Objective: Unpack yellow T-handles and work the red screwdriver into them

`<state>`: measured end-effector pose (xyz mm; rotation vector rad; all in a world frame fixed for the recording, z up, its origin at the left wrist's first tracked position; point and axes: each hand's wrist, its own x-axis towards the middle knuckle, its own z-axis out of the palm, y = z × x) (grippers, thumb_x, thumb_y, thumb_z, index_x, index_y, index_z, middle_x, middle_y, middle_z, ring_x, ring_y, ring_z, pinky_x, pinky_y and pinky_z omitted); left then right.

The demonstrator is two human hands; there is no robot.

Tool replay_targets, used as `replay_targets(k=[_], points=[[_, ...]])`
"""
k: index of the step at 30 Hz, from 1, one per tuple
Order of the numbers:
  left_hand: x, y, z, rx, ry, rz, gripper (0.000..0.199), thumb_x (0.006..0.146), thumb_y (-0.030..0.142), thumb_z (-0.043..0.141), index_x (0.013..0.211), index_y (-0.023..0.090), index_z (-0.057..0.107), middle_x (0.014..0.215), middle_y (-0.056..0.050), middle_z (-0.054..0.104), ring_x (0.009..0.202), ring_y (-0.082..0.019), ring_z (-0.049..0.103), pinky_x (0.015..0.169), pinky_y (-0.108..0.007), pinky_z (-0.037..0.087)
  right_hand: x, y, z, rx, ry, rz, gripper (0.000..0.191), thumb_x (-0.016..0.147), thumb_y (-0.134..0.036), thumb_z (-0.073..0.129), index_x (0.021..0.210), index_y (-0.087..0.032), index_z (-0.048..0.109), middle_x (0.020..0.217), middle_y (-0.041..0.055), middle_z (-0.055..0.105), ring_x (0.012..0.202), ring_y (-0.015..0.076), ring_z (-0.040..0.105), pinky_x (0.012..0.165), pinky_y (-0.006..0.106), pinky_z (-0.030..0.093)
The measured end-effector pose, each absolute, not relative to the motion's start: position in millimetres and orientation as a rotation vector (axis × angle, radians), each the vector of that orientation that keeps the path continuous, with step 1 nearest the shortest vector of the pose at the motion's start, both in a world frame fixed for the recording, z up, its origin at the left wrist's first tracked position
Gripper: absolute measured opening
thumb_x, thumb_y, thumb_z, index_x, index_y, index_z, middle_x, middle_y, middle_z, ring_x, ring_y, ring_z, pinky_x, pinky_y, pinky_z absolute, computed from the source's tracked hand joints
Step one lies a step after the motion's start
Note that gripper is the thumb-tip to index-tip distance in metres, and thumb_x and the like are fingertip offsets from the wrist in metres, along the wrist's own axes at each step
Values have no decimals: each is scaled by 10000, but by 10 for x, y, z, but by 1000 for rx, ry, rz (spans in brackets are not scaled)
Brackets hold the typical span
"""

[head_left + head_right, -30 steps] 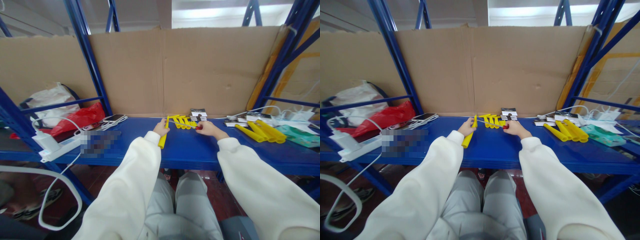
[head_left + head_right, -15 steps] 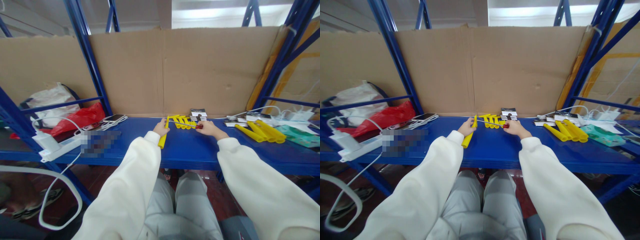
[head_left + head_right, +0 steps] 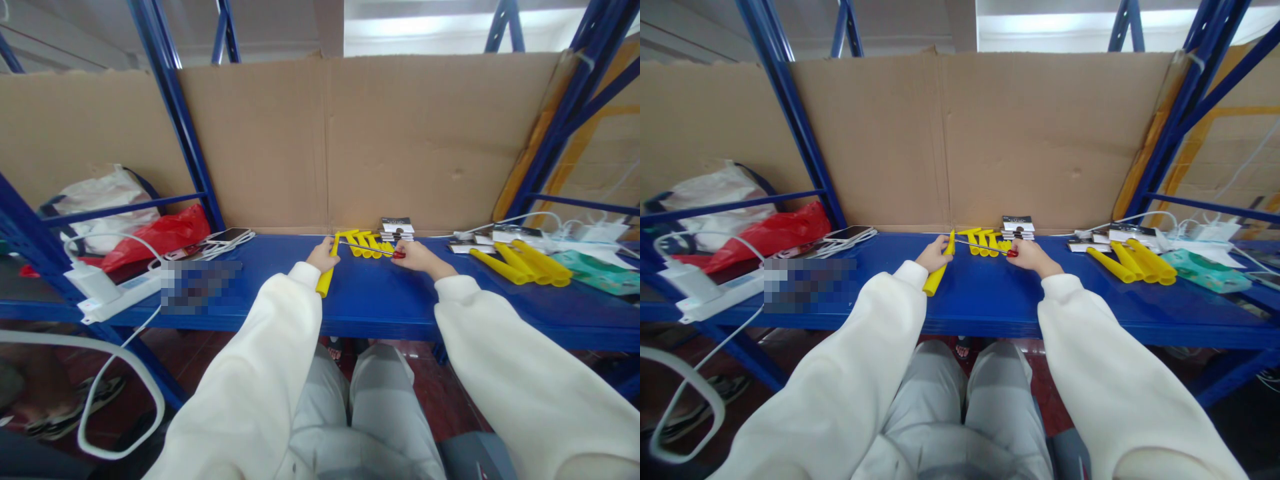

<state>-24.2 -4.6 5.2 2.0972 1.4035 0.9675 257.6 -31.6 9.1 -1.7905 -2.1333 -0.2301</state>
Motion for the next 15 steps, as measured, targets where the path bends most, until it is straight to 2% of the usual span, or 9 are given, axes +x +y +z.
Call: replay_targets(k=[3,7,15], points=[[-242,-43,47,2088,1409,972,541,706,83,649,1232,175,559,1328,-151,693,1281,-258,636,1049,-339,507,2561,-342,114,-1814,-2119,-251,78,789,-293,643,830,-232,670,858,47,768,787,217,683,655,275,433],[-239,-42,42,2081,1409,970,553,707,80,649,1246,161,559,1349,-172,677,1268,-261,644,1049,-340,507,2525,-390,166,-1874,-2127,-244,97,803,-293,614,786,-219,675,855,67,762,825,243,693,705,299,436],[-238,-94,89,2119,1450,911,566,736,76,636,1289,158,546,1373,-167,664,1290,-254,629,1080,-351,485,2568,-332,111,-1796,-2133,-178,105,773,-263,672,717,-213,598,747,37,716,680,176,627,622,254,408]])
